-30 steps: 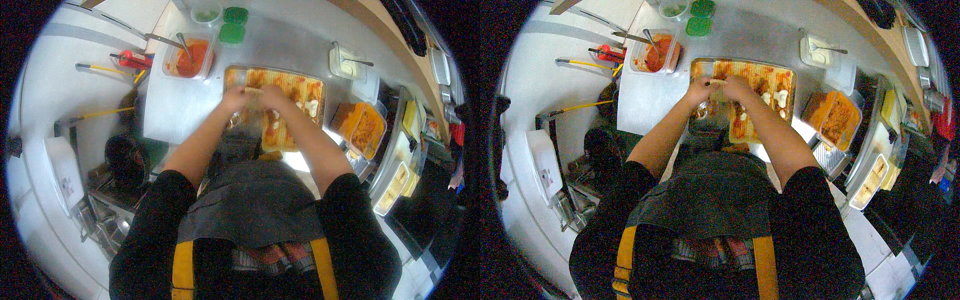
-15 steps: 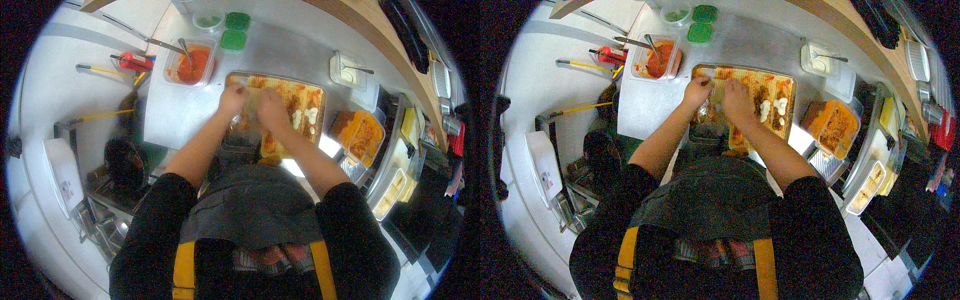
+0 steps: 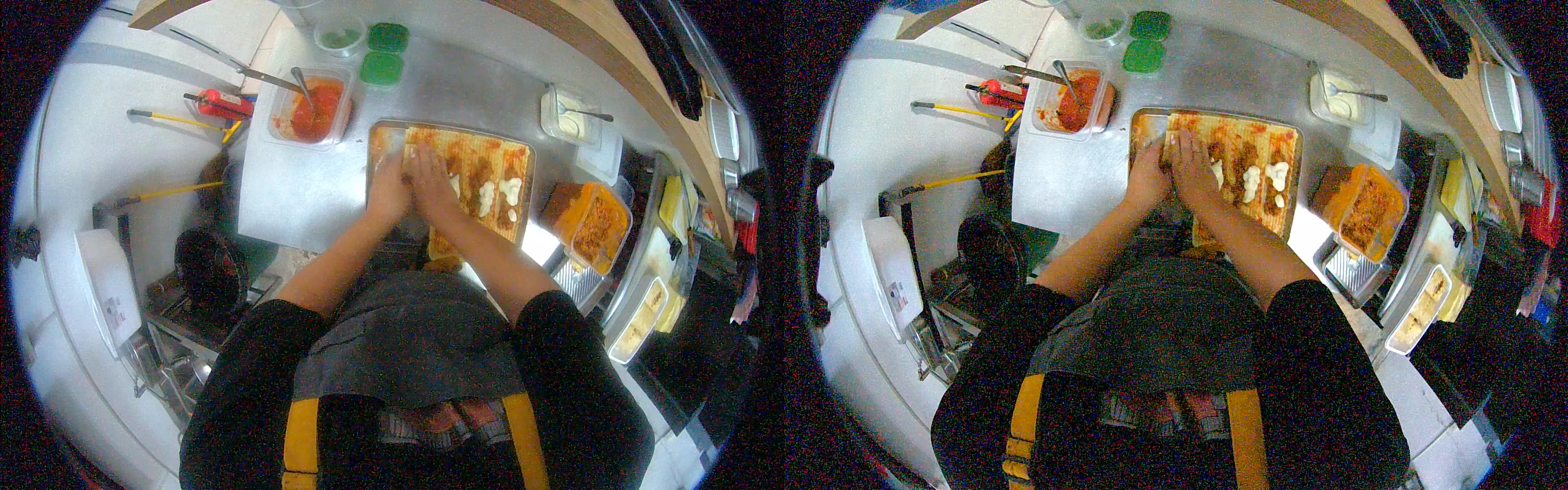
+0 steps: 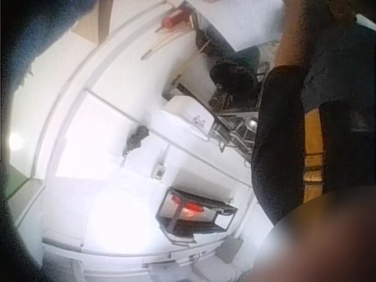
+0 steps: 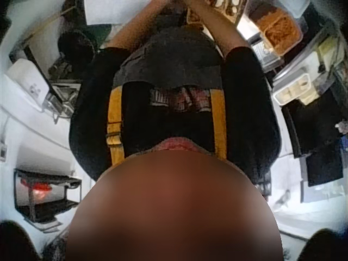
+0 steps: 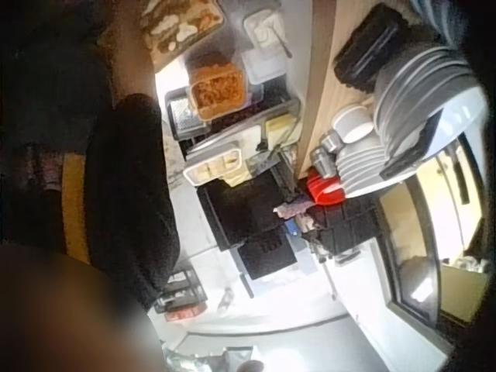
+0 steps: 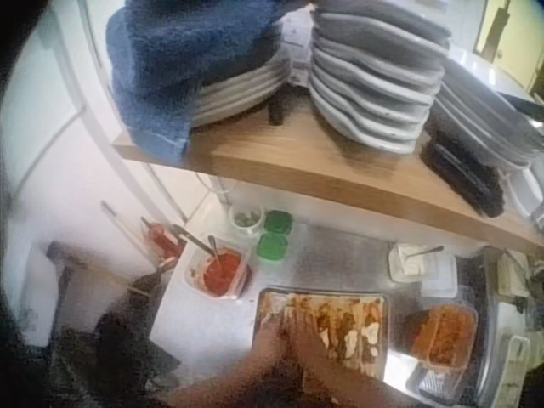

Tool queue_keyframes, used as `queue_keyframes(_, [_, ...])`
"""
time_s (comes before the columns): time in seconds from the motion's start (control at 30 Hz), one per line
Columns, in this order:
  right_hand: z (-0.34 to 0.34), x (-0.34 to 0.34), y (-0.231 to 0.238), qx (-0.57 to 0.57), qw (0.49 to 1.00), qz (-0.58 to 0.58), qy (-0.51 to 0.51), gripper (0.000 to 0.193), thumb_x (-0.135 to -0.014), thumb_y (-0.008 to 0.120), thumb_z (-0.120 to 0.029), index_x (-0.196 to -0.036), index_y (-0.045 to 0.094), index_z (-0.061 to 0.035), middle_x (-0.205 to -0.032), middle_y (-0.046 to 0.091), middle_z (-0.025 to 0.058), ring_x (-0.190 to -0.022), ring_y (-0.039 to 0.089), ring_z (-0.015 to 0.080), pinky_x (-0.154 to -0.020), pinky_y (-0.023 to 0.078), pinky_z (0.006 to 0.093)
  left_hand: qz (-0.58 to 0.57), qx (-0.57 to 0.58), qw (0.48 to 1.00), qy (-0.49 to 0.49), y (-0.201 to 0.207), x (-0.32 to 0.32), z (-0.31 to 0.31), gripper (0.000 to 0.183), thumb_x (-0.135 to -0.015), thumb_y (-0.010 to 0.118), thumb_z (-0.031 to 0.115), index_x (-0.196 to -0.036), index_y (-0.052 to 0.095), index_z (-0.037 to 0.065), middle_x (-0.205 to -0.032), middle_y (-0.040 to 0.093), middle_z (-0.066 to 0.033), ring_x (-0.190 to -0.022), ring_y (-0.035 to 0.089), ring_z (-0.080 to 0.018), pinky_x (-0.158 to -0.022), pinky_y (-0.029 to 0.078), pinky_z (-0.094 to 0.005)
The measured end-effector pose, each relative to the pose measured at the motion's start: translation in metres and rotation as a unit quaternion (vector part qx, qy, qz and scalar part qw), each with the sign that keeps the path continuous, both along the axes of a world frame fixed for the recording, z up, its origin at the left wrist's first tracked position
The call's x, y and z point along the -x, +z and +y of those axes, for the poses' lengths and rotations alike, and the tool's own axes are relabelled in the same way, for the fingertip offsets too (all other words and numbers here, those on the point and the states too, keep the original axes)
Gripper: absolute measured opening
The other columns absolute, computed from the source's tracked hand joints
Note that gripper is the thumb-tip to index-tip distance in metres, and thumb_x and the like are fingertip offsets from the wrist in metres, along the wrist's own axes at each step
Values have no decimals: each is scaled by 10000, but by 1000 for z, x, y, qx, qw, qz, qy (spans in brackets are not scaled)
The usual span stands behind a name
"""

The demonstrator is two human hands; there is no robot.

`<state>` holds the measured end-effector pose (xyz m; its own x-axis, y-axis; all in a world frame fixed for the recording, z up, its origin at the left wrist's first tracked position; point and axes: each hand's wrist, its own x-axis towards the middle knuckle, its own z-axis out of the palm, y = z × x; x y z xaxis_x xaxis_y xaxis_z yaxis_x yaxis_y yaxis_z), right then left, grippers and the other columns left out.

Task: The person spreads white sauce on a tray of pasta sheets, places filling on them, and rolls each sheet into cannelloni. They then move to the stove to stir sauces in pots, add cream, and return to the prep area to wipe the counter and store containers in the refrigerator.

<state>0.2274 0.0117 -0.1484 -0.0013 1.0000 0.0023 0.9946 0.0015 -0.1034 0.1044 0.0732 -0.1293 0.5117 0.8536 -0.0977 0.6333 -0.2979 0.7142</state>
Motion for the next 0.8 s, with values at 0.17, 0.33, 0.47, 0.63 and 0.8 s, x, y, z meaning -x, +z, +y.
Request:
queue_keyframes(0.17, [10,-5,-7,38,999,8,-29,509,-945,423,-46,-1427,342,98,-1505,328,290,-1392,351,436,-1156,321,479,42,-94,984,-145,-17,2,6,673,-876,525,66,-1490,276,-52,-1523,310,-291,-1407,329,-441,-1155,321,-462])
queue_keyframes(0.33, [22,-4,-6,58,982,125,-127,401,-958,393,-62,-1325,444,91,-1340,485,269,-1279,467,405,-1085,403,449,37,-112,969,-219,-26,-1,26,732,-840,583,85,-1487,272,-57,-1526,328,-276,-1415,337,-419,-1154,331,-449])
queue_keyframes(0.47, [20,1,10,136,970,181,-90,328,-962,398,-106,-1213,528,61,-1232,552,260,-1190,534,394,-1004,461,463,81,-30,972,-218,-20,8,27,746,-808,630,85,-1468,306,-41,-1492,381,-267,-1378,393,-403,-1130,364,-439])
queue_keyframes(0.63, [3,21,29,165,955,238,-65,284,-933,434,-73,-1125,581,77,-1083,630,253,-1042,622,394,-897,520,479,80,15,975,-209,6,34,10,705,-811,650,87,-1440,341,17,-1348,519,-280,-1247,524,-413,-1021,456,-464])
queue_keyframes(0.8, [-9,23,40,208,940,268,-24,297,-855,597,-98,-1113,605,49,-1077,660,242,-1013,639,418,-883,523,499,83,165,977,-109,26,57,-11,705,-826,700,148,-1432,345,83,-1117,656,-275,-1056,644,-421,-907,517,-485])
